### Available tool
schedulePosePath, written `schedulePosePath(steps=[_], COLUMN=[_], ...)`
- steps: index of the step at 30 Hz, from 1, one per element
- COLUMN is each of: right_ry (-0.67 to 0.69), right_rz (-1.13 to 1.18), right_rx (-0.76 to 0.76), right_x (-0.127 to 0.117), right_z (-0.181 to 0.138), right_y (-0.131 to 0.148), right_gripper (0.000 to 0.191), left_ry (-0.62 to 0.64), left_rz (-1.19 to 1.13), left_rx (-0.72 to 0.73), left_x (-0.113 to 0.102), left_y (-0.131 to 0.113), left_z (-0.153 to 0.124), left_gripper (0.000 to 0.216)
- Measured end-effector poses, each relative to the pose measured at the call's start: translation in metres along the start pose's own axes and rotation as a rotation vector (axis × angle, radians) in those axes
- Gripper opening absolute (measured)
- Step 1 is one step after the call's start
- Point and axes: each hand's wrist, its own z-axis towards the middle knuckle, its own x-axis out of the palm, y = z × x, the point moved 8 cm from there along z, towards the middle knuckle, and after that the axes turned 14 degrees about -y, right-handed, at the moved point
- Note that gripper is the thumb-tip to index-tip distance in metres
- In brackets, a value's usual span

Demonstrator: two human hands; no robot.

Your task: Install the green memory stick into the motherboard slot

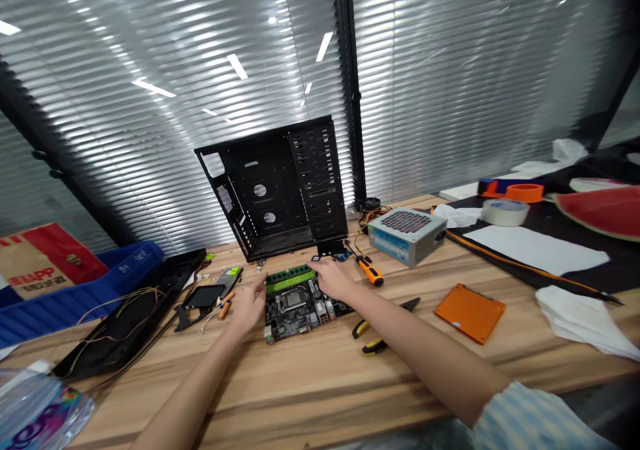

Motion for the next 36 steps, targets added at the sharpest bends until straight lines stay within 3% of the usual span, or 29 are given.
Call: schedulePosePath(steps=[15,25,36], right_ry=[-0.03,-0.03,0.017], right_rz=[-0.001,-0.019,0.021], right_rx=[-0.01,0.003,-0.014], right_x=[0.004,0.003,0.004], right_z=[0.002,0.001,0.0], right_y=[-0.002,-0.004,-0.001], right_gripper=[0.059,0.06,0.061], left_ry=[0.008,0.021,0.062], left_rz=[0.017,0.053,0.045], left_rx=[0.001,0.026,0.016], left_x=[0.002,-0.002,0.005], left_y=[0.004,-0.007,-0.006], left_z=[0.0,-0.001,-0.004], left_gripper=[0.058,0.056,0.056])
